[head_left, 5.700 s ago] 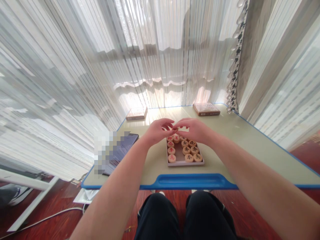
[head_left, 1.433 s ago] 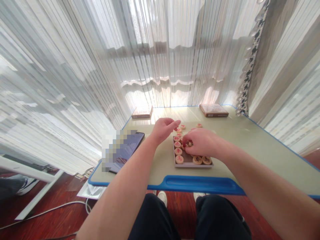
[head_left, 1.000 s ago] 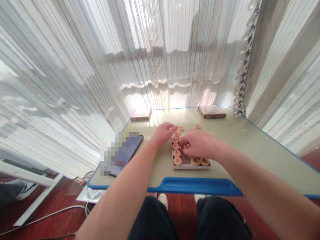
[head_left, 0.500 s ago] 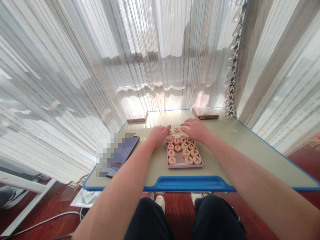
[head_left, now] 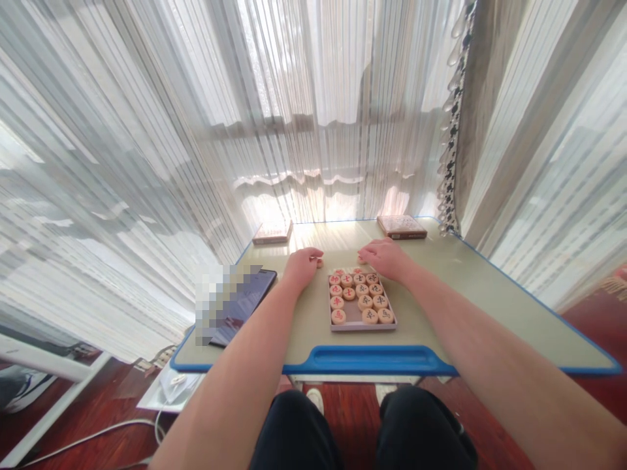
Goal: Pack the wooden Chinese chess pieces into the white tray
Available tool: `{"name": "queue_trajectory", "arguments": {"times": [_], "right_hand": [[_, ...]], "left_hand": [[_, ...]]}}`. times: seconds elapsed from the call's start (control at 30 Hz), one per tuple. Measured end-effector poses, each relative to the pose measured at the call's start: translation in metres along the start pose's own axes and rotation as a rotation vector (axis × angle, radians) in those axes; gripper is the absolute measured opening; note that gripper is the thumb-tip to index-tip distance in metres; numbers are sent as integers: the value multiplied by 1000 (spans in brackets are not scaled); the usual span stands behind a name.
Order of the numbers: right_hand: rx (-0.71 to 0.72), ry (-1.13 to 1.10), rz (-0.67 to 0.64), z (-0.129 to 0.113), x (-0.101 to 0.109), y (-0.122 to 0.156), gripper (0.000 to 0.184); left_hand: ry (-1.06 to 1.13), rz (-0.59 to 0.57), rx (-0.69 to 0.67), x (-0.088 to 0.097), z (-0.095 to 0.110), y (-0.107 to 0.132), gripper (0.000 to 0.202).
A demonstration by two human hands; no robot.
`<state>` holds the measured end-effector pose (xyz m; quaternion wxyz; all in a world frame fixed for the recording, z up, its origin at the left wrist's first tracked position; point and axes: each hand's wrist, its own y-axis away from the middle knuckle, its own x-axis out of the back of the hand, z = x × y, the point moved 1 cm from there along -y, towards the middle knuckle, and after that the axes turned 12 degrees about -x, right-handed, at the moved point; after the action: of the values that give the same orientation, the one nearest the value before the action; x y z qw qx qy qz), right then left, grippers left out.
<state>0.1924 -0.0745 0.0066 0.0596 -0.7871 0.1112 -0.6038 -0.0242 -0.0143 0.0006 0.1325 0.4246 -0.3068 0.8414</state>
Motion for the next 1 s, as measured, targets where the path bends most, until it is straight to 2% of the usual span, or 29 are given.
{"name": "queue_trajectory", "arguments": {"times": [0.2,0.43,0.57,0.7,0.8,0.87,1.0], "right_hand": [[-56,-43,-15,3,-6,-3,32],[-145,-38,34,4,-1,-1,33],[-142,-35,18,3,0,-1,29],[-160,-31,0,4,0,-1,28],[-177,-15,7,6,1,-1,29],[-178,-6,14,6,1,-1,30],[-169,-26,2,7,-1,-3,28]], "left_hand": [[61,-17,64,1,4,1,47],[0,11,-61,0,6,1,29],[-144,-11,-39,1,5,1,22],[-204,-49,-28,3,7,4,31],[-208,-78,-34,2,6,5,27],[-185,-63,-47,1,5,4,26],[-96,-26,-40,-3,2,2,35]]}}
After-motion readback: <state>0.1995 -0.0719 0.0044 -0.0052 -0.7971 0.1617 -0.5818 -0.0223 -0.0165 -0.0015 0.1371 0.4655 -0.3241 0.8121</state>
